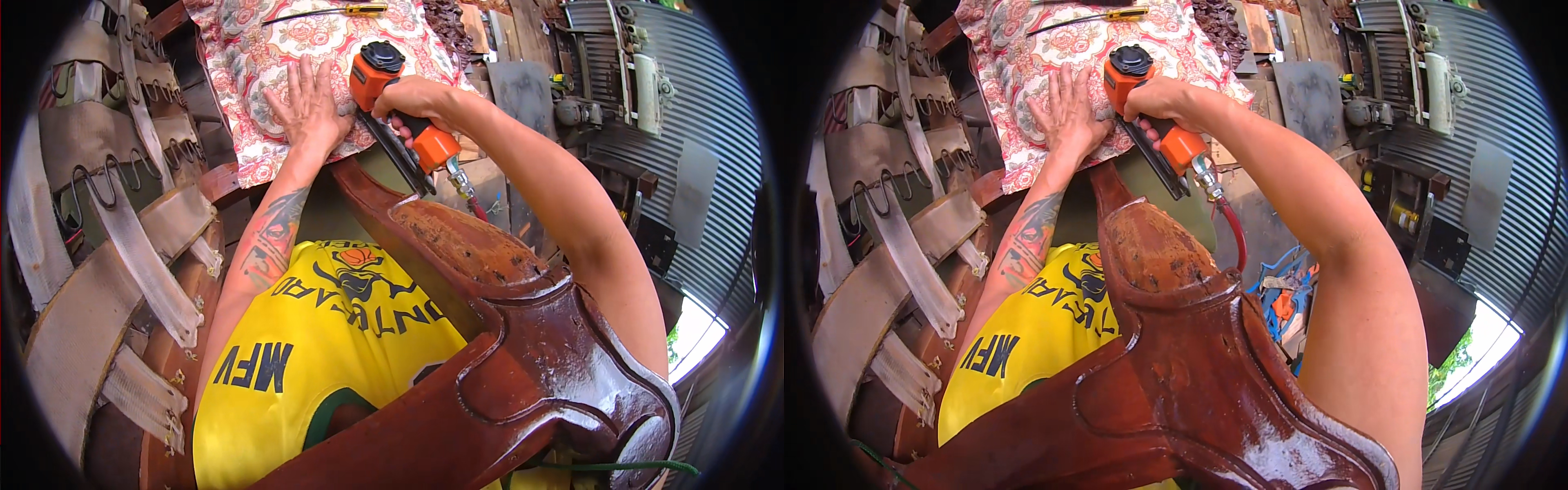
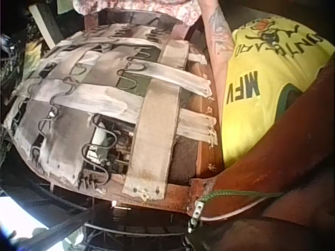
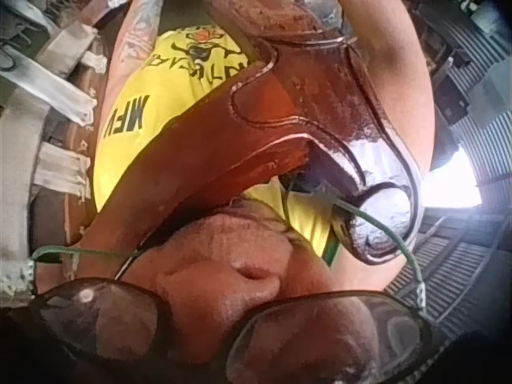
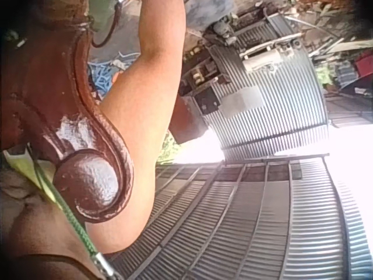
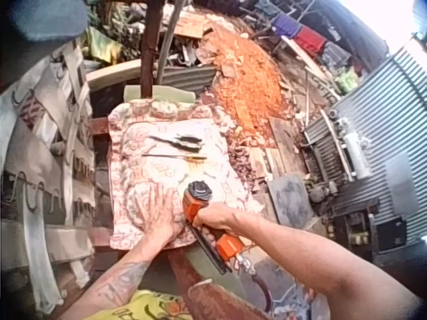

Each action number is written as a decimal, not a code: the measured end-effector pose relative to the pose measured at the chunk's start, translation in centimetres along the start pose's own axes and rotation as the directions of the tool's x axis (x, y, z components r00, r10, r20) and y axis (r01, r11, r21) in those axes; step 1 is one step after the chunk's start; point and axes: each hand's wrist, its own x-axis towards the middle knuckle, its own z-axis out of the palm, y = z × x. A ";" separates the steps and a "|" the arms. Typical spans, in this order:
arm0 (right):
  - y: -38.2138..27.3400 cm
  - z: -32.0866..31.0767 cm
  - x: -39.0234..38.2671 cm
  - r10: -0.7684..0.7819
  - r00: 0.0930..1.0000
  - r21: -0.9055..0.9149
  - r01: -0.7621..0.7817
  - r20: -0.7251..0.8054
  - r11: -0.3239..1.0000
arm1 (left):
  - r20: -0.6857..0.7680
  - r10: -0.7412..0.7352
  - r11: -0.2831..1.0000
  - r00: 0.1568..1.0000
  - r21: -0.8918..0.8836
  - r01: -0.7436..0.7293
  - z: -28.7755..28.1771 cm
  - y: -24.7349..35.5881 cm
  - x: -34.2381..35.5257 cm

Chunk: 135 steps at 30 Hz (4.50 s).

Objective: The person attaches fabric to a wooden furniture frame using a pneumatic stapler and cuts excess material with shears. They use a screwdriver to tuck fabric into crevices and handle a thin black strip to finish an edge.

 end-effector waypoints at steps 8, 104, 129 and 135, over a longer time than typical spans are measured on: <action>0.9 0.6 -0.2 0.024 0.999 0.038 -0.023 -0.027 0.999 | -0.008 0.004 1.000 1.000 0.001 -0.004 0.5 -0.2 0.0; 14.3 4.1 -7.4 -0.071 0.994 0.330 0.096 -0.085 0.939 | 0.254 0.204 0.671 0.945 -0.739 0.054 -4.3 0.9 -7.7; 12.2 4.5 -6.1 0.032 0.999 0.523 -0.021 -0.011 0.852 | 0.163 0.427 0.804 0.890 -0.520 -0.290 -3.3 -2.2 -7.7; 11.6 3.2 -6.0 0.045 0.992 0.608 -0.110 0.121 0.786 | 0.219 0.454 0.822 0.864 -0.477 -0.311 -4.5 -1.9 -7.5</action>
